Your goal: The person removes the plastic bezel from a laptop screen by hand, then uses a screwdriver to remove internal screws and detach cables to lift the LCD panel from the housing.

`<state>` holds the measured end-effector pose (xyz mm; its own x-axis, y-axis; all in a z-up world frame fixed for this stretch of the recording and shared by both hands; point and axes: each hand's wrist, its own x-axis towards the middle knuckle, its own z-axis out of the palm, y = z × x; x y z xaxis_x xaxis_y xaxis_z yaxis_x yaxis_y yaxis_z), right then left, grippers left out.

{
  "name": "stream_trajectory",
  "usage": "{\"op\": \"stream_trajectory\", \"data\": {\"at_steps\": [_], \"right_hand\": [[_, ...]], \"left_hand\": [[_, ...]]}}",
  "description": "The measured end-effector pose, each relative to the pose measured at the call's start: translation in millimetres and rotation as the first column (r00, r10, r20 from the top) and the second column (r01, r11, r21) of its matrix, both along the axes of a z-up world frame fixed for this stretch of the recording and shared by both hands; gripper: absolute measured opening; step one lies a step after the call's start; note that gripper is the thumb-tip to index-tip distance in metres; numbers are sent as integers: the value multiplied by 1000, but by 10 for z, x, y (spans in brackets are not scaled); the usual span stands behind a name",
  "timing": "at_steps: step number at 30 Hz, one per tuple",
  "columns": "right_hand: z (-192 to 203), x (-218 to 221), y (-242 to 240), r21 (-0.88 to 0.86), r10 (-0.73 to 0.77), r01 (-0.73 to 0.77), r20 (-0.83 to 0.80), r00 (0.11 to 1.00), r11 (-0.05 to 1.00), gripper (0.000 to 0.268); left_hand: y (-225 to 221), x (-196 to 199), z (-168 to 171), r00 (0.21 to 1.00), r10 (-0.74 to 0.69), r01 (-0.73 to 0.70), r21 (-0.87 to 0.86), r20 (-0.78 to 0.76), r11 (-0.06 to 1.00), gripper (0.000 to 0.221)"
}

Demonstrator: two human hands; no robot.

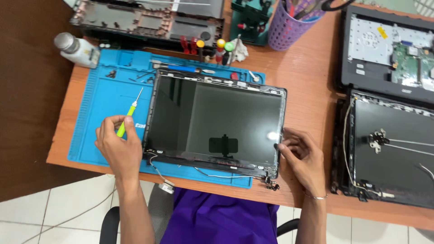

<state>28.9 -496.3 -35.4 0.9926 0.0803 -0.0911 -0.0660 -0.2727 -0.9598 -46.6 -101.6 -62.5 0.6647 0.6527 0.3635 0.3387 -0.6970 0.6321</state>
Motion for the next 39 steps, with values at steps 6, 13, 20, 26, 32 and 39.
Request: {"op": "stream_trajectory", "data": {"at_steps": [6,13,20,26,32,39], "right_hand": [[-56,10,-23,-41,-15,16,14,1000,999,48],[14,49,12,-59,-26,25,-4,1000,998,47],[160,160,97,-154,18,-10,53,998,988,42],[137,252,65,-145,47,-39,49,998,989,40],[51,247,13,-103,36,-30,57,998,994,39],[34,261,-9,-77,31,-27,51,998,997,37]], "left_hand": [[31,-3,58,999,45,-45,-63,5,997,17],[-219,243,645,938,-278,319,-197,209,927,17],[-672,759,1013,763,-575,637,-194,295,746,12],[-1049,1278,1074,650,-713,744,-33,263,667,14],[-1310,1654,929,659,-733,714,163,171,681,19],[-1439,1891,824,687,-718,699,167,111,695,17]]}}
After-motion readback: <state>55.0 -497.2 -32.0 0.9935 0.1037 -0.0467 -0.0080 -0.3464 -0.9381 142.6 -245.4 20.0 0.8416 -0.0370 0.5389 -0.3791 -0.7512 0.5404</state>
